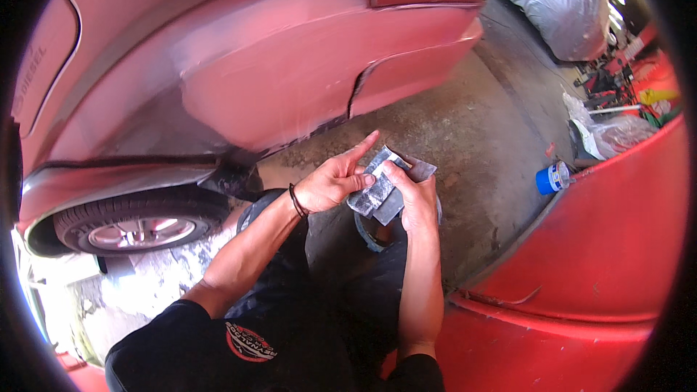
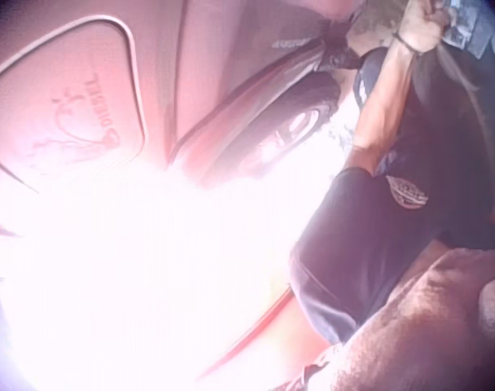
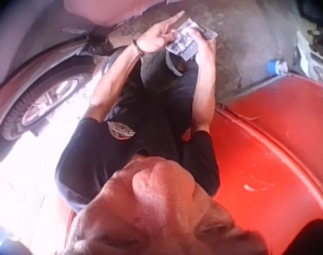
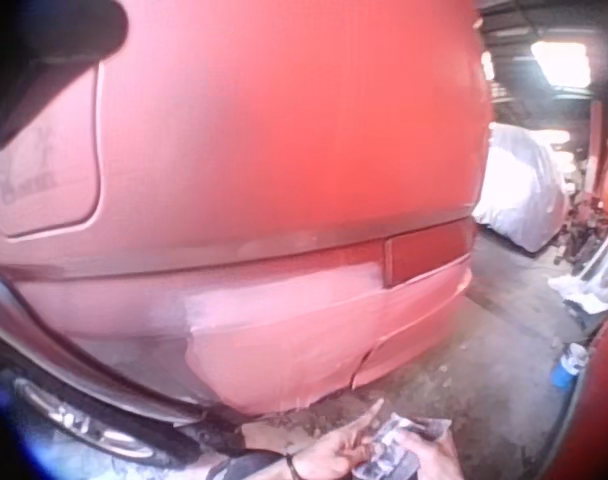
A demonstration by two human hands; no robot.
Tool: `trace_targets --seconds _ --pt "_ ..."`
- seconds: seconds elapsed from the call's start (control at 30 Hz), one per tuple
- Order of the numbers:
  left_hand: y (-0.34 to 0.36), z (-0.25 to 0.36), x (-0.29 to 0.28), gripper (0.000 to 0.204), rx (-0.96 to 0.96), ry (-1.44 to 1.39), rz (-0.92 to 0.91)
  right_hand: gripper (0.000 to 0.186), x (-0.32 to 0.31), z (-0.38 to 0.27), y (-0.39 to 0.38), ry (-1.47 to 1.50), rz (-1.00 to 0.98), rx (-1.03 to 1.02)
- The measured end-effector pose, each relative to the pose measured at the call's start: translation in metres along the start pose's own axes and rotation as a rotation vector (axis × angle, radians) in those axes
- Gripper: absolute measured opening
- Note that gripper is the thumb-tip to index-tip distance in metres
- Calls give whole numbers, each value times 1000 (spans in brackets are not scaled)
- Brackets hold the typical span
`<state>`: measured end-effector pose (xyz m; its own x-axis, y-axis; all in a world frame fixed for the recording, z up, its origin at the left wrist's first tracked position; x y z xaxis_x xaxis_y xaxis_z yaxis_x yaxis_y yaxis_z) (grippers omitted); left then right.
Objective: The person performs wet sanding on the red rear panel of a vehicle, using a sanding block dipped in a bucket of water. They alternate between scrubbing the body filler area and rinsing the block in the water.
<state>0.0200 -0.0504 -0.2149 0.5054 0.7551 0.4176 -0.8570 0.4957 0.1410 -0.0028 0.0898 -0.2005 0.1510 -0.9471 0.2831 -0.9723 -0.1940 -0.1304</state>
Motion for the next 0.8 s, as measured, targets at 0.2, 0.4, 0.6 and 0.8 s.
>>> trace_targets --seconds 0.2,0.4,0.6,0.8 --pt "37 46 32 61 68 -26 190 13 -11 -66 3 45 173 -209" --pt "73 95 42 25 131 191 443 21 -20 -111 45 183 187 -236" --pt "130 95 80 43 29 -114 463 19 -50 -197 99 172 0 -200" --pt "166 118 71 30 100 -149 539 24 -34 -214 142 -62 -131 -61"
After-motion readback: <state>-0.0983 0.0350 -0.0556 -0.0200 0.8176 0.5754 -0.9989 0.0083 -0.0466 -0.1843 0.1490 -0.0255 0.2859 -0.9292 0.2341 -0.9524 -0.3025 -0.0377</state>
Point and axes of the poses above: each hand's wrist, its own y-axis towards the middle knuckle, its own x-axis out of the palm, z = x × y, the point moved 8 cm from there along y, towards the middle knuckle, and after that the axes turned 1 degree about -y, right-handed, at the moved point
